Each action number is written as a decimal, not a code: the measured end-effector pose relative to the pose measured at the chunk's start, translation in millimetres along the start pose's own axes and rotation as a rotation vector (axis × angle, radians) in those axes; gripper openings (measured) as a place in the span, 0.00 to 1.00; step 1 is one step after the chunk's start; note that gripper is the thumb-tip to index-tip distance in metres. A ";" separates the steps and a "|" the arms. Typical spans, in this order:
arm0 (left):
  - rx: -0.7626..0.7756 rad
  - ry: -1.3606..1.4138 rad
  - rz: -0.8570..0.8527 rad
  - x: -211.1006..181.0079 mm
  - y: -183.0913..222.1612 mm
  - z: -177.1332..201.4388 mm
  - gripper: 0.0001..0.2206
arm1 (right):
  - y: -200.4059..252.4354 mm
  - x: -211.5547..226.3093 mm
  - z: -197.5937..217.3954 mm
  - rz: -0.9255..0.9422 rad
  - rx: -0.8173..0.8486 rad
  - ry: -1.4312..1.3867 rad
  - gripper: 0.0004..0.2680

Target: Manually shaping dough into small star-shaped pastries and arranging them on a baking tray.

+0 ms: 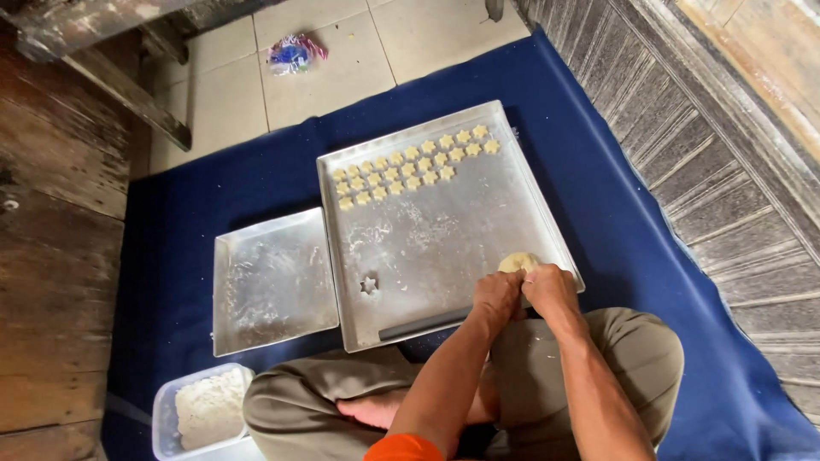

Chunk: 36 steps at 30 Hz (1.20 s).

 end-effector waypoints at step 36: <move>-0.173 2.605 -0.626 128.2 153.2 -39.3 0.29 | 136.2 159.1 -130.3 1.081 0.056 -0.076 0.11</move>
Point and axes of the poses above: each hand's wrist, its own y-axis away from the middle knuckle, its own z-axis out of the back of the hand, x = y × z, the point moved 10 cm from there along -y, towards the middle knuckle, and after that the axes turned 15 degrees about x, right-handed, at the moved point
